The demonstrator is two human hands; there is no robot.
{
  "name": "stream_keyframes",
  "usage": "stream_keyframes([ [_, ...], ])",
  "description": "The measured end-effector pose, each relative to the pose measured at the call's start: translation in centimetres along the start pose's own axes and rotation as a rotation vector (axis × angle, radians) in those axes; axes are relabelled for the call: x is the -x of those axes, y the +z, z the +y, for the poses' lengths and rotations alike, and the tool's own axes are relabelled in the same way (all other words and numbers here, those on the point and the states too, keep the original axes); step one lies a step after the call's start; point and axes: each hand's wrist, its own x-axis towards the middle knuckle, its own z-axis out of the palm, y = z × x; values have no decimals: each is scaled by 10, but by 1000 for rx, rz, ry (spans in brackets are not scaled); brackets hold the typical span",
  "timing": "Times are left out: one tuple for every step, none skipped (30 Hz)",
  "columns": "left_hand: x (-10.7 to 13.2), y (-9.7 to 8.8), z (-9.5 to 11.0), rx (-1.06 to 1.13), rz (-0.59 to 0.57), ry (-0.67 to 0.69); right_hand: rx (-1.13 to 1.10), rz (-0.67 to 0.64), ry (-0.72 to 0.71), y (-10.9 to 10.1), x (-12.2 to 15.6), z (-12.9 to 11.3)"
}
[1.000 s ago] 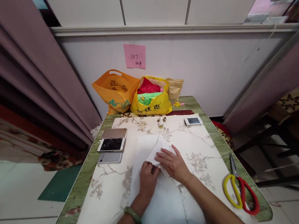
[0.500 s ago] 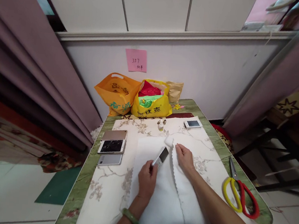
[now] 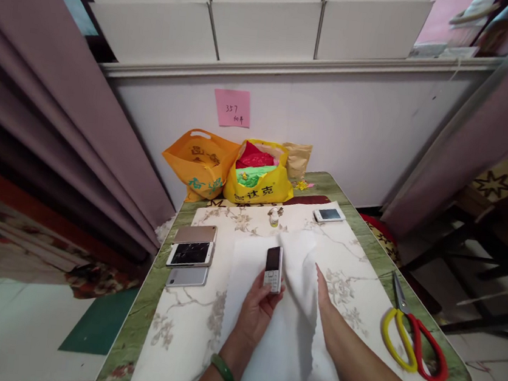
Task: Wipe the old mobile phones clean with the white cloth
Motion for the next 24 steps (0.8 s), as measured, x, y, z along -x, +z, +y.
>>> stream_keyframes([
  [0, 0, 1, -18, -35, -15, -52, -9, 29, 7, 4, -3],
  [0, -1, 2, -29, -63, -26, -118, -12, 66, 15, 8, -7],
  [1, -1, 2, -32, -77, -36, -181, -18, 96, 21, 11, -10],
  [1, -1, 3, -29, -77, -48, -226, -33, 110, 27, 14, -12],
  [0, -2, 3, -24, -66, -69, -241, -63, 98, 31, 15, -14],
  [0, -3, 2, -16, -52, -96, -221, -102, 55, 34, 16, -14],
  [-1, -3, 2, -9, -40, -128, -183, -144, 0, 35, 16, -14],
  [-1, -4, 2, -5, -37, -161, -143, -179, -51, 36, 16, -12],
  [-2, -5, 3, -6, -47, -191, -112, -202, -82, 36, 14, -10],
  [-2, -5, 3, -10, -68, -215, -100, -204, -87, 36, 12, -8],
  [-3, -6, 4, -17, -95, -231, -108, -190, -68, 36, 10, -6],
  [-3, -6, 5, -27, -126, -241, -132, -170, -32, 36, 8, -5],
  [-3, -5, 6, -43, -156, -249, -167, -150, 13, 37, 5, -5],
  [-3, -5, 6, -63, -182, -254, -212, -129, 64, 38, 3, -5],
  [-2, -5, 7, -83, -202, -254, -265, -109, 123, 38, 1, -6],
  [-2, -5, 6, -100, -217, -253, -322, -84, 189, 39, -1, -8],
  [-2, -5, 6, -111, -227, -253, -378, -57, 262, 38, -2, -10],
  [-2, -5, 5, -114, -232, -251, -427, -31, 332, 37, -4, -12],
  [-2, -6, 5, -108, -229, -247, -469, -10, 390, 36, -5, -13],
  [-2, -8, 4, -96, -222, -245, -503, -5, 433, 33, -7, -14],
  [-3, -9, 3, -80, -212, -247, -528, -11, 465, 30, -8, -15],
  [-3, -10, 3, -64, -201, -254, -542, -26, 490, 27, -9, -15],
  [-3, -11, 3, -49, -196, -269, -548, -41, 510, 24, -11, -14],
  [-3, -12, 3, -38, -201, -292, -546, -47, 527, 22, -12, -12],
])
